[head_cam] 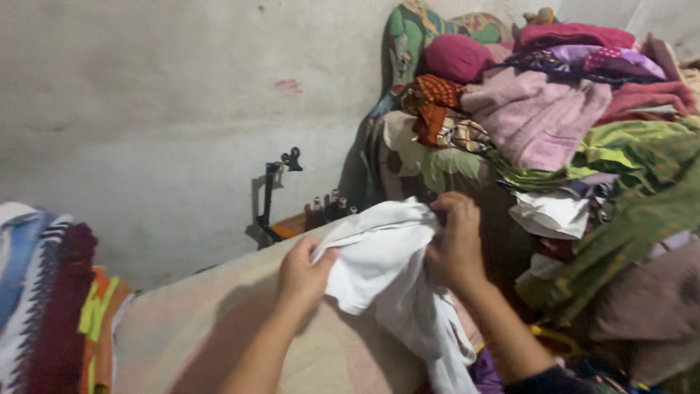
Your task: The person folds several white garments, including a patterned baby bodysuit and plain tank tops, on a table. Each item is smoothed, folded in half, then folded again, and placed on a growing stack to the left.
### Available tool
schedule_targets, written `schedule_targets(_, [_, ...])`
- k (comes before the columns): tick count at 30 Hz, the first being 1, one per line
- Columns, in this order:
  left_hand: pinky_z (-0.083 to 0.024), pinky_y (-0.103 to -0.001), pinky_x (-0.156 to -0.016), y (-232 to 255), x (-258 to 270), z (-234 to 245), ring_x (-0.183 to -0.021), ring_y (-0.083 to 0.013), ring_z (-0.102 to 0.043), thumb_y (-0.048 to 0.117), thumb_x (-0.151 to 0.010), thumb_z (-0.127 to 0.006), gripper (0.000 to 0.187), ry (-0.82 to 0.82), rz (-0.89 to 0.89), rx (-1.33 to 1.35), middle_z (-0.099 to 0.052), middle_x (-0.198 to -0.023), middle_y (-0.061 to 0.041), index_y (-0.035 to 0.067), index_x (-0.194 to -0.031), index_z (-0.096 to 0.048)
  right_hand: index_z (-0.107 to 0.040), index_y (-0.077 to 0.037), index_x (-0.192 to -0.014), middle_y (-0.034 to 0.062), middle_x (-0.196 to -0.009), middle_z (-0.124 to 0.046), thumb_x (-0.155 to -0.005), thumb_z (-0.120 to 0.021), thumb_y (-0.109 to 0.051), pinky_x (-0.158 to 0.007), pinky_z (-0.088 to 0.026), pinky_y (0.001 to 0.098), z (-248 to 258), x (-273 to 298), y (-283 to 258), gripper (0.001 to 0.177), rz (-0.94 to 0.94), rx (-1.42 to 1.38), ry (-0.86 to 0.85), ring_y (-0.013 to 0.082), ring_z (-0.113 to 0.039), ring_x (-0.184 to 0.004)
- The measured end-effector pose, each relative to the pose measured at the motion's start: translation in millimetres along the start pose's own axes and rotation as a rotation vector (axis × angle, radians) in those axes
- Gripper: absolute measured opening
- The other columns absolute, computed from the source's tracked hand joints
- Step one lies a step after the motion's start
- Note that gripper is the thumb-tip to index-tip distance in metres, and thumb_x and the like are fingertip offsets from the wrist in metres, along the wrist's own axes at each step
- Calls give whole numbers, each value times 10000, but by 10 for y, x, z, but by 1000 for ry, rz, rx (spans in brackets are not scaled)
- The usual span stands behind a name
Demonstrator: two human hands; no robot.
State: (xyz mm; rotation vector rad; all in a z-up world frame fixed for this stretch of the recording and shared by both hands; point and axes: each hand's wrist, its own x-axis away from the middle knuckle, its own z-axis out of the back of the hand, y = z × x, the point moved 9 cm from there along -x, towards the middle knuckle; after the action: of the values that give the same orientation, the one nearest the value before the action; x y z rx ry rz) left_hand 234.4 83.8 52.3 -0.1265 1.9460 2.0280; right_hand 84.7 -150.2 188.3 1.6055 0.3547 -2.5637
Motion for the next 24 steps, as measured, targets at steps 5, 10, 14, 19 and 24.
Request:
schedule_targets(5, [-530, -463, -793, -680, 54, 613, -944, -378, -655, 271, -797, -809, 429, 271, -70, -437, -695, -1019, -197, 58, -1122, -627, -330, -66, -1501, 236, -1491, -402, -779, -818, -233, -1090, -345, 516, -1055, 876, 390, 887, -632, 37, -434, 435, -388, -1326])
schedule_targets(10, [-504, -451, -942, -1281, 237, 713, -1091, -360, -627, 243, -726, -820, 414, 221, 41, -641, -670, -1126, -160, 137, -1096, -669, -316, -200, -1554, 103, -1671, -220, -952, -586, -514, -1203, -202, 595, -1569, 1853, 196, 731, -635, 293, -855, 344, -199, -1530])
schedule_targets(14, [-497, -455, -932, -1145, 293, 715, -1112, -348, -625, 200, -758, -789, 211, 213, -4, -552, -688, -1117, -133, 155, -955, -726, -329, -199, -1553, 85, -1664, -242, -948, -516, -542, -1198, -182, 584, -1530, 1960, 165, 720, -636, 308, -824, 328, -209, -1532])
schedule_targets(19, [-517, -443, -902, -881, 258, 664, -1029, -342, -650, 198, -741, -778, 159, 196, -88, -530, -698, -1027, -140, 138, -878, -725, -359, -204, -1543, 71, -1662, -265, -947, -534, -540, -1231, -189, 546, -1497, 1914, 148, 706, -645, 303, -788, 307, -224, -1540])
schedule_targets(24, [-529, -429, -886, -894, 265, 474, -1013, -333, -652, 238, -811, -745, 99, 53, -60, -676, -690, -996, -124, 156, -867, -742, -484, -117, -1357, 156, -1395, -476, -875, -638, -397, -1140, -348, 493, -1044, 1767, -48, 579, -527, 22, -250, 385, -440, -1317])
